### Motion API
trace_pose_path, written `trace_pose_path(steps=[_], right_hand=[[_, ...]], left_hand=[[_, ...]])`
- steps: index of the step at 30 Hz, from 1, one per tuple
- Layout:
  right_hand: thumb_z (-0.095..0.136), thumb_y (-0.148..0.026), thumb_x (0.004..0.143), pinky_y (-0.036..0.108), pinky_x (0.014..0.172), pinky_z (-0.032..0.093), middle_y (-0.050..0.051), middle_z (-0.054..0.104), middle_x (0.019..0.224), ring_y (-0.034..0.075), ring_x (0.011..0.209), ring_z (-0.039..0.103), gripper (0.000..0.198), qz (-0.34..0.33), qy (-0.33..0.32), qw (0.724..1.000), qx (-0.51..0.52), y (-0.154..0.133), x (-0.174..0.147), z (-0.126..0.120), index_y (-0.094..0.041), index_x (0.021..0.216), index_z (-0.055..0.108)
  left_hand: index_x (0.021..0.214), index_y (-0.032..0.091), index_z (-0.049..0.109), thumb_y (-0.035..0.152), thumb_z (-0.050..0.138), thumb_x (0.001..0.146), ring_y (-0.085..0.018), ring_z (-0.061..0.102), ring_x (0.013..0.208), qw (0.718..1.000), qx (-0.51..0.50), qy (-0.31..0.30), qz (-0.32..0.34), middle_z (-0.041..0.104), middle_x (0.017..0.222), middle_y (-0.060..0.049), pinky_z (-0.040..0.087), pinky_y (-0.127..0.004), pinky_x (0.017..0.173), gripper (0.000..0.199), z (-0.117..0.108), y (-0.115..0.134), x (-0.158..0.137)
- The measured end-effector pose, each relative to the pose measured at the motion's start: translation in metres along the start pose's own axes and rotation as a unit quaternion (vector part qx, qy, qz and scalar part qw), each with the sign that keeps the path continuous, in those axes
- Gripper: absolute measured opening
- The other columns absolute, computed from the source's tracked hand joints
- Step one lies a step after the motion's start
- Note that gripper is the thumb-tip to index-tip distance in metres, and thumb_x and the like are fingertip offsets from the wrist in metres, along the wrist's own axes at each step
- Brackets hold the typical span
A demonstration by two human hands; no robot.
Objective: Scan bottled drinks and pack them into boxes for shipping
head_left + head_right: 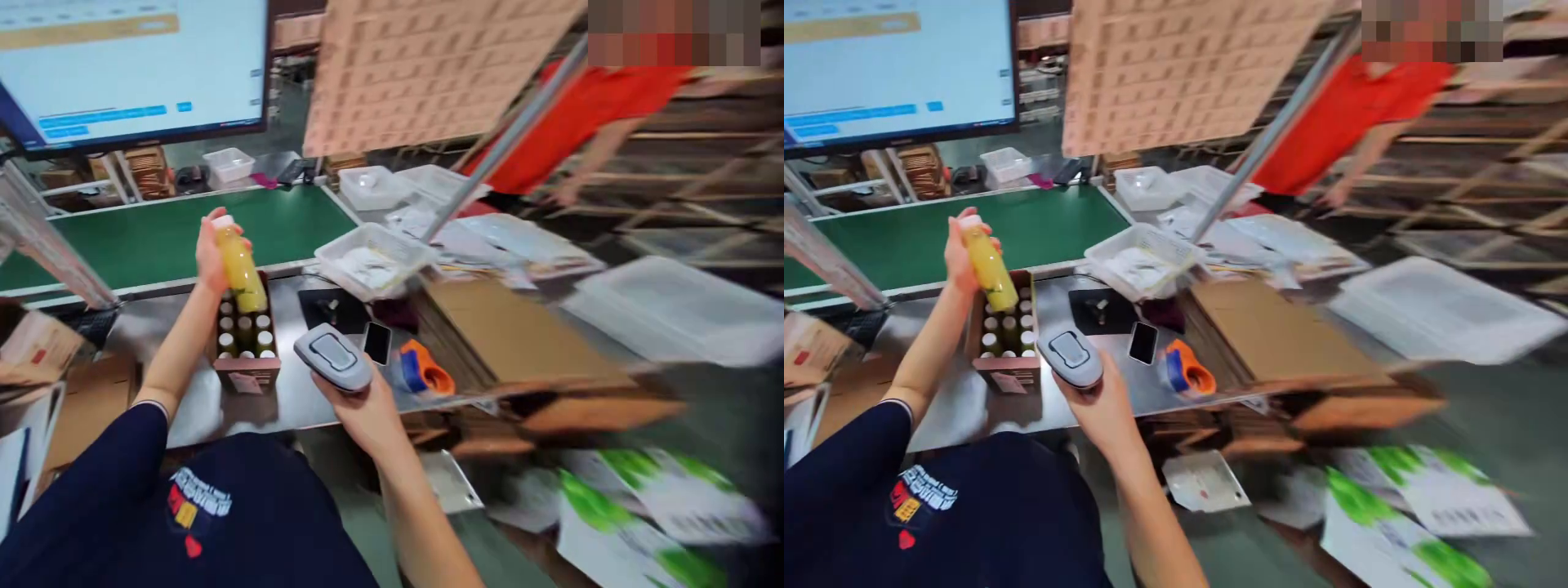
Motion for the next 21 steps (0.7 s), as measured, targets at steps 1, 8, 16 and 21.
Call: trace_pose_path(steps=[1,8,16,21], right_hand=[[0.077,-0.052,0.081,0.045,0.088,0.059,0.011,0.074,0.108,0.031,0.098,0.072,0.046,-0.016,-0.014,1.000,-0.019,-0.008,0.004,0.002,-0.020,0.112,0.068],[0.076,-0.052,0.084,0.038,0.078,0.061,0.011,0.072,0.106,0.028,0.093,0.073,0.038,-0.063,-0.084,0.993,-0.062,-0.034,0.012,0.016,-0.021,0.105,0.069],[0.077,-0.044,0.087,0.037,0.081,0.062,0.011,0.074,0.113,0.029,0.100,0.075,0.035,-0.090,-0.184,0.979,0.005,-0.023,0.020,0.019,-0.023,0.114,0.070],[0.077,-0.038,0.089,0.036,0.086,0.063,0.011,0.073,0.117,0.028,0.104,0.074,0.037,-0.118,-0.255,0.959,0.043,-0.019,0.030,0.021,-0.021,0.120,0.067]], left_hand=[[0.127,0.029,0.058,0.073,0.041,0.105,-0.012,0.060,0.053,1.000,-0.001,-0.004,0.007,0.061,0.071,0.005,0.050,-0.024,0.053,0.052,-0.006,0.003,-0.003],[0.117,0.029,0.064,0.089,0.052,0.089,-0.012,0.054,0.052,0.992,-0.030,-0.116,-0.050,0.056,0.074,0.003,0.052,-0.028,0.055,0.068,-0.011,-0.025,-0.010],[0.108,0.028,0.058,0.102,0.032,0.081,-0.022,0.058,0.055,0.999,0.008,-0.030,-0.035,0.048,0.058,0.001,0.057,-0.038,0.061,0.083,-0.054,-0.046,0.007],[0.096,0.027,0.058,0.102,0.024,0.083,-0.018,0.057,0.044,0.998,-0.027,0.042,0.035,0.046,0.048,0.004,0.049,-0.027,0.047,0.084,-0.070,-0.045,0.011]])
Point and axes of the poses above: each hand's wrist, its own x-axis towards the middle knuckle, its own z-axis out of the palm, y = z × x, the point moved 4 cm from there along x, towards the middle knuckle
